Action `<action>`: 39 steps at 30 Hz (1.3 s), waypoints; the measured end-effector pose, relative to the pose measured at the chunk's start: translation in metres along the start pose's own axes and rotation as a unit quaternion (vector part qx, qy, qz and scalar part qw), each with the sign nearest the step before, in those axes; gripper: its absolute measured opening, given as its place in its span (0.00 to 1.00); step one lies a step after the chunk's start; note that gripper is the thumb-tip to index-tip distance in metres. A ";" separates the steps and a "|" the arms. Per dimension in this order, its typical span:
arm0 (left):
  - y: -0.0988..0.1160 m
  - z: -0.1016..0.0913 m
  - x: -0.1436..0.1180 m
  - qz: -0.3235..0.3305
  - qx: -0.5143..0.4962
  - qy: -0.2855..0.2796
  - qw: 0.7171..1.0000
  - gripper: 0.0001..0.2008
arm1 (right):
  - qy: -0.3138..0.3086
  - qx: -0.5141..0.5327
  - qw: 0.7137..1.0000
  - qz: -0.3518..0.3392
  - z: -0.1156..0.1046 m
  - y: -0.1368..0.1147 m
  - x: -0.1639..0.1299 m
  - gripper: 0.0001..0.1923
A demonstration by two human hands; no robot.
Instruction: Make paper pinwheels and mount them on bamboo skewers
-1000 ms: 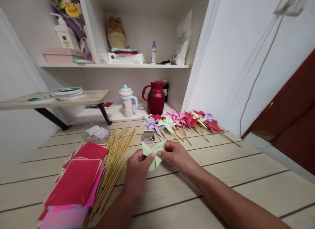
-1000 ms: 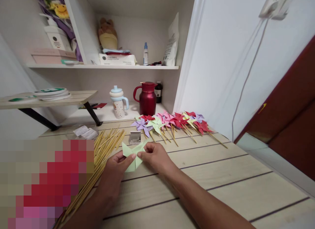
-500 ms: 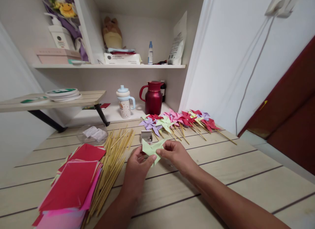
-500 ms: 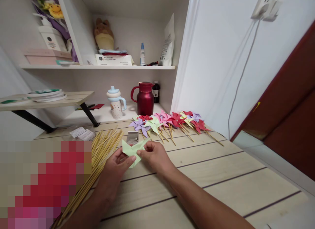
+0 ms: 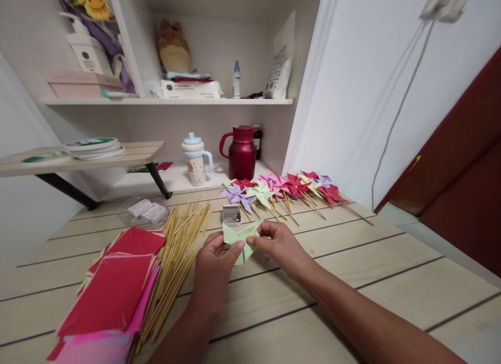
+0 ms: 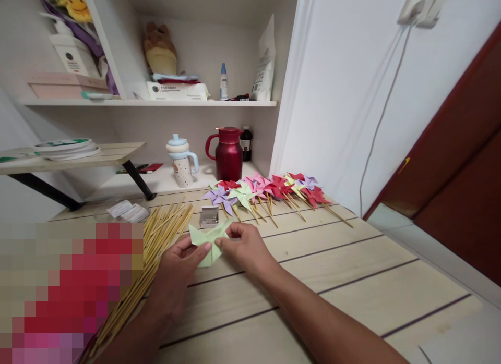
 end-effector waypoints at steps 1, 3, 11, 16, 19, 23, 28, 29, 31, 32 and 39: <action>0.001 0.000 0.000 0.001 0.004 0.001 1.000 0.19 | 0.000 -0.004 1.000 -0.001 0.000 -0.001 0.000 0.10; 0.002 0.001 0.000 0.003 0.013 0.004 1.000 0.18 | -0.003 -0.012 1.000 -0.007 0.001 -0.003 -0.001 0.10; 0.008 -0.003 -0.002 0.034 0.051 0.019 0.998 0.13 | -0.006 -0.029 0.999 -0.012 0.002 -0.004 -0.004 0.09; -0.002 -0.005 -0.002 -0.013 -0.009 0.024 1.000 0.15 | -0.002 -0.028 0.999 -0.021 0.003 -0.004 -0.001 0.09; -0.005 -0.007 -0.001 -0.039 -0.040 0.033 0.998 0.16 | -0.011 0.000 0.999 -0.042 0.000 -0.006 0.001 0.07; -0.006 -0.011 -0.001 -0.058 -0.069 0.045 0.995 0.16 | 0.027 0.037 0.998 -0.037 -0.024 0.000 0.001 0.13; -0.008 -0.016 0.001 -0.063 -0.102 0.059 0.991 0.15 | 0.031 -0.054 0.997 0.045 -0.048 0.030 -0.005 0.11; -0.009 -0.017 0.002 -0.069 -0.105 0.062 0.990 0.15 | 0.015 -0.074 0.995 0.063 -0.049 0.036 -0.007 0.10; -0.010 -0.018 0.004 -0.070 -0.112 0.068 0.989 0.16 | -0.008 -0.111 0.990 0.082 -0.051 0.045 -0.012 0.08; -0.010 -0.018 0.004 -0.069 -0.116 0.071 0.988 0.16 | -0.013 -0.127 0.988 0.085 -0.053 0.047 -0.014 0.08; -0.011 -0.020 0.003 -0.070 -0.128 0.089 0.985 0.18 | -0.018 -0.262 0.962 0.074 -0.054 0.044 -0.017 0.17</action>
Point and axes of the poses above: each hand's wrist, its own x-axis towards the middle knuckle, its own z-axis out of the palm, y = z × x, the point moved 9 cm from there along x, towards the middle knuckle, and after that the axes turned 3 degrees about -y, right-handed, at the moved point
